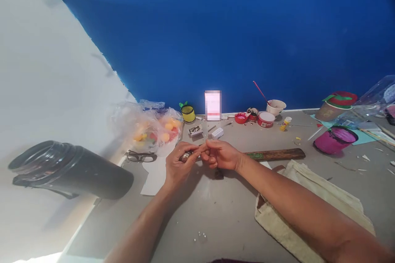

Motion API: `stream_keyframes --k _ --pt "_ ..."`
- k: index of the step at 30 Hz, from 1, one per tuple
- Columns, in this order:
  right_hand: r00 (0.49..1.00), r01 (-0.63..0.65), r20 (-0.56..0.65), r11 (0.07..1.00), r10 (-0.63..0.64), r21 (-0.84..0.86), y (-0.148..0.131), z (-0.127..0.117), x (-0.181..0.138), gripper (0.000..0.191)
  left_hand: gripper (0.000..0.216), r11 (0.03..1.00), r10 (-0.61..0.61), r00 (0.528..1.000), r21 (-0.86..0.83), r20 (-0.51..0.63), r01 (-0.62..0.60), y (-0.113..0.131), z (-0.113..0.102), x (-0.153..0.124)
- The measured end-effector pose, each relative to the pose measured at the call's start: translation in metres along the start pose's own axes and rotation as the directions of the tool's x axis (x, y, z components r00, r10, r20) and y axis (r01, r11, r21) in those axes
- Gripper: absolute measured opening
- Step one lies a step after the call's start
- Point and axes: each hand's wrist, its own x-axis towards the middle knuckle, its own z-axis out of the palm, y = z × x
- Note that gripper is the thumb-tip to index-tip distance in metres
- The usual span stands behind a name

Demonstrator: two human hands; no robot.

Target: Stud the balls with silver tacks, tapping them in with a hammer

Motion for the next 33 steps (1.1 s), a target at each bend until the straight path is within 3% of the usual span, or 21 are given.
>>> stream_keyframes --k 5,13,18,26,33 --pt "0.999 0.021 0.041 0.998 -0.023 0.051 -0.003 0.001 -0.003 0.044 0.014 0.998 0.041 0.998 0.044 0.055 -0.043 0.006 -0.002 -0.003" --pt "0.995 -0.024 0.101 0.999 0.020 0.040 0.004 0.005 -0.004 0.046 0.007 1.000 0.026 1.000 -0.017 -0.005 -0.026 0.009 -0.002 -0.007" --pt "0.995 -0.043 0.088 0.999 0.042 0.007 0.009 0.004 -0.003 0.047 0.011 1.000 -0.016 0.998 -0.024 -0.053 0.014 0.011 -0.001 -0.008" --pt "0.996 -0.020 0.093 0.997 0.013 0.071 0.011 0.010 -0.004 0.060 0.012 0.996 -0.052 0.998 -0.071 0.025 0.054 0.018 -0.003 -0.009" --pt "0.995 -0.030 0.101 0.994 0.019 0.104 0.014 0.013 -0.004 0.062 0.020 0.966 -0.160 0.987 -0.201 0.028 0.162 0.001 -0.006 -0.011"
